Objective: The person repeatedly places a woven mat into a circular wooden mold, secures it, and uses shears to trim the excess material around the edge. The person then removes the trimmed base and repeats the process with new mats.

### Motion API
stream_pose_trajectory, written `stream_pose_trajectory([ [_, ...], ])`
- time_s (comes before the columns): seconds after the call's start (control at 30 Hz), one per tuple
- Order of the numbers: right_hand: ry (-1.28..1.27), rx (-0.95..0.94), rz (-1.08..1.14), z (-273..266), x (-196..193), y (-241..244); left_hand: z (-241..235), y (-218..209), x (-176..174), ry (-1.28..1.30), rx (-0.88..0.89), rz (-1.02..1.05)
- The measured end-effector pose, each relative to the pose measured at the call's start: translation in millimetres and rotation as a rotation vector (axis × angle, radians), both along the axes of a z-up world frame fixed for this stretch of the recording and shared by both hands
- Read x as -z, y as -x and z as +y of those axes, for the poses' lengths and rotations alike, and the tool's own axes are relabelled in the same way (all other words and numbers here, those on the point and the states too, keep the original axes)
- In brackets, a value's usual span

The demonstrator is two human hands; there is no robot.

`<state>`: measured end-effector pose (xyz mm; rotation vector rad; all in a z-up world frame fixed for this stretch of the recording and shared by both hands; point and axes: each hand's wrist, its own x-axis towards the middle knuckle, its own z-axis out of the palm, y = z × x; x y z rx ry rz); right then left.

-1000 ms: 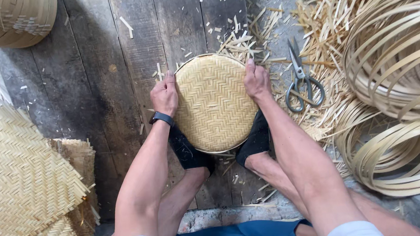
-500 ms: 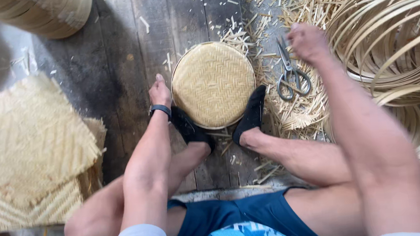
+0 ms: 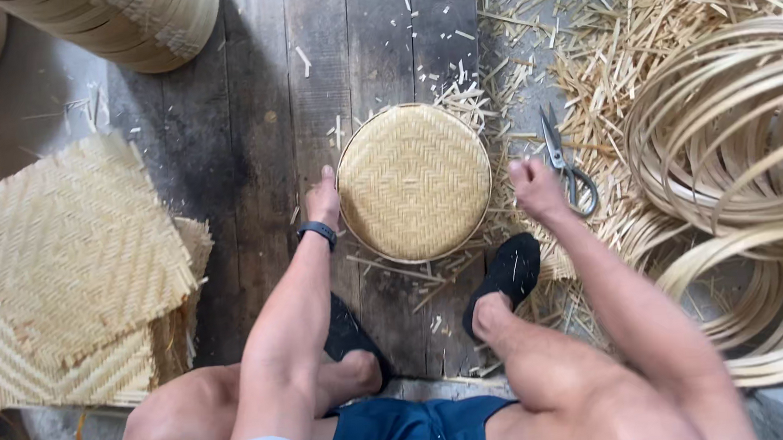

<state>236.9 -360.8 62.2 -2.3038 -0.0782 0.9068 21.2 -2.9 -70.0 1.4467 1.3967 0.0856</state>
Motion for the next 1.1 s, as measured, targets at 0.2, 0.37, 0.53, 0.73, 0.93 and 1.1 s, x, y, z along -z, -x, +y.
stream_pose_trajectory([
  [0.2, -0.865, 0.699, 0.580, 50, 81, 24, -21, -31, 0, 0.312, -0.610, -0.087],
  [0.37, -1.021, 0.546, 0.159, 41, 28, 1, -21, -41, -75, 0.263, -0.464, -0.576],
  [0.53, -0.827, 0.608, 0.508, 24, -10, -16, -17, -32, -101, 0.644, -0.292, -0.693],
  [0.73, -0.750, 0.480, 0.186, 17, 37, 21, -38, -32, -71, 0.364, -0.167, -0.330],
  [0.93, -0.288, -0.408, -0.929, 47, 37, 24, -136, -46, -83, -0.511, 0.200, 0.090],
  [1.1, -0.080, -0.761, -0.612, 99, 10, 9, -169, -59, -108, -0.576, 0.257, 0.040],
])
